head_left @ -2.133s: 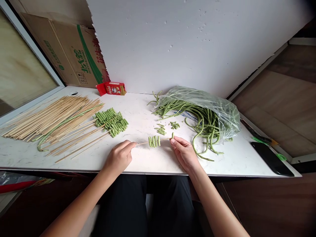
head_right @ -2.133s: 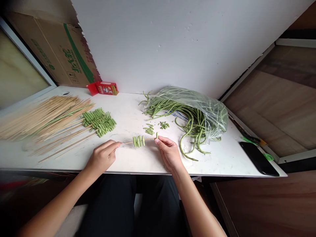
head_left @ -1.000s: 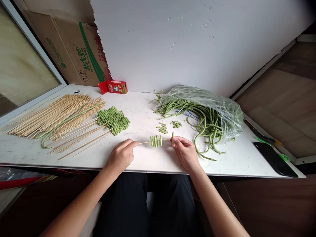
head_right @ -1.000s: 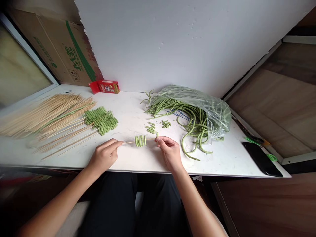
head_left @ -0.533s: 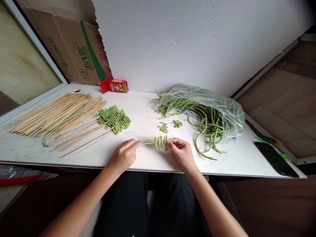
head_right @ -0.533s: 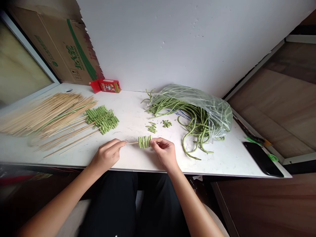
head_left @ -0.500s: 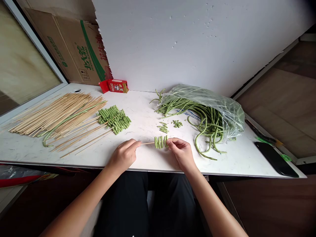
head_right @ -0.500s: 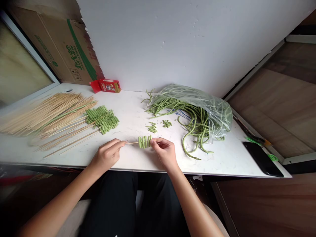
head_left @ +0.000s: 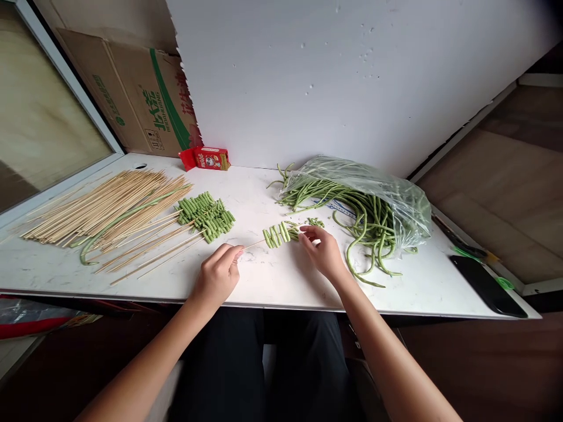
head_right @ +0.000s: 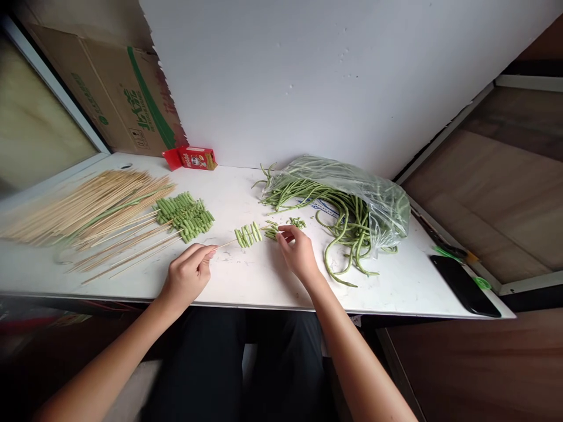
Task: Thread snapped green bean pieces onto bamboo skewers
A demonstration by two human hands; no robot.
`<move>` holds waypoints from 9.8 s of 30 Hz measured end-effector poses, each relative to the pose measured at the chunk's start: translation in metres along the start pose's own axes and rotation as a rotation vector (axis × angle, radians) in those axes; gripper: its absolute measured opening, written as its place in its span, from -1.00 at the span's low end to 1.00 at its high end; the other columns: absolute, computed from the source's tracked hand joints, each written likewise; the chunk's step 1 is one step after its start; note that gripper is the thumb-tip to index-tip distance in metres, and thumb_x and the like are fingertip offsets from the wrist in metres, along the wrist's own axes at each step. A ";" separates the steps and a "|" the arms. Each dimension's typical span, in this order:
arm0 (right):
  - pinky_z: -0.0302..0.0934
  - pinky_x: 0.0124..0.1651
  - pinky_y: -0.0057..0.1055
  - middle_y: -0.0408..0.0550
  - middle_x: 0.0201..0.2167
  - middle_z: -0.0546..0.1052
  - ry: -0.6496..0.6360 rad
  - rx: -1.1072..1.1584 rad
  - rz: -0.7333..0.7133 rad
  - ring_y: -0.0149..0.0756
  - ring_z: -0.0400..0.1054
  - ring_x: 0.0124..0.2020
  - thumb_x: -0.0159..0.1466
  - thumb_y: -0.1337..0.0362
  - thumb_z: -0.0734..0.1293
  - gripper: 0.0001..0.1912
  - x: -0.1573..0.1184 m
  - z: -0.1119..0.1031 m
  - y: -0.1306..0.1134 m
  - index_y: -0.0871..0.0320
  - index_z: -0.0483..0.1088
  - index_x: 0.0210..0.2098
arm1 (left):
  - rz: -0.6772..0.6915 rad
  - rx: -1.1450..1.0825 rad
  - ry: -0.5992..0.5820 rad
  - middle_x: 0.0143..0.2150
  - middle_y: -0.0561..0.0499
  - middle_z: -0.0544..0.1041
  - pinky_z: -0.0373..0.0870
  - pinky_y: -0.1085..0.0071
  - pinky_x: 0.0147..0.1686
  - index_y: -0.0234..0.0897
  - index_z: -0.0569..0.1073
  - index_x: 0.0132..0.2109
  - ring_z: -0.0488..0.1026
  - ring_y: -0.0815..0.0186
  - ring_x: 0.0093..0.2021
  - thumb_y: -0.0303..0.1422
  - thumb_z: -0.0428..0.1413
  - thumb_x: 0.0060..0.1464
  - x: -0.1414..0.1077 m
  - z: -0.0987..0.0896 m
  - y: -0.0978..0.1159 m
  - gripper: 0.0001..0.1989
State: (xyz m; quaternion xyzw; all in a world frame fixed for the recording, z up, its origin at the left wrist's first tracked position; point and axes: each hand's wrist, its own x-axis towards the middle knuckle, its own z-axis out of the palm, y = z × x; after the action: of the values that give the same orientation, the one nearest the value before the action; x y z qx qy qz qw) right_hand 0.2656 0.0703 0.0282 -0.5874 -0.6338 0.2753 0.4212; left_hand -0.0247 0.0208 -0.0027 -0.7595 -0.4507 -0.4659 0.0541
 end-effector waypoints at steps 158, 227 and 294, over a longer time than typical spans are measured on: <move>0.33 -0.04 -0.21 -0.11 -0.36 0.67 -0.095 0.622 0.157 -0.20 0.50 -0.29 0.16 0.03 0.63 -0.45 -0.046 -0.004 -0.004 0.04 0.61 0.09 | 0.238 0.049 -0.073 -0.20 -0.06 0.66 0.63 0.34 -0.13 -0.25 0.52 0.11 0.65 0.23 -0.20 -0.74 -0.06 0.22 -0.003 -0.002 0.004 -0.52; 0.39 -0.18 -0.28 0.04 -0.21 0.71 0.056 0.630 0.212 -0.11 0.57 -0.13 0.19 -0.07 0.58 -0.57 -0.038 -0.005 0.007 0.08 0.68 -0.10 | 0.092 0.086 -0.093 -0.19 -0.02 0.65 0.58 0.37 -0.09 -0.21 0.53 0.04 0.64 0.25 -0.19 -0.70 -0.04 0.21 -0.008 0.003 -0.002 -0.57; 0.35 -0.21 -0.33 -0.04 -0.31 0.67 0.032 0.672 0.202 -0.21 0.49 -0.24 0.16 0.02 0.62 -0.71 -0.038 -0.008 0.010 0.06 0.68 -0.26 | 0.144 0.086 -0.108 -0.24 -0.02 0.65 0.57 0.40 -0.19 -0.27 0.56 -0.02 0.64 0.26 -0.24 -0.76 -0.05 0.15 -0.003 0.000 0.000 -0.55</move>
State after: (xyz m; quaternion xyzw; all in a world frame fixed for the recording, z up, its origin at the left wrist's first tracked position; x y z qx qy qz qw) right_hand 0.2757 0.0335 0.0152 -0.4797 -0.4398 0.4997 0.5716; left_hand -0.0251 0.0188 -0.0048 -0.8109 -0.4166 -0.3996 0.0957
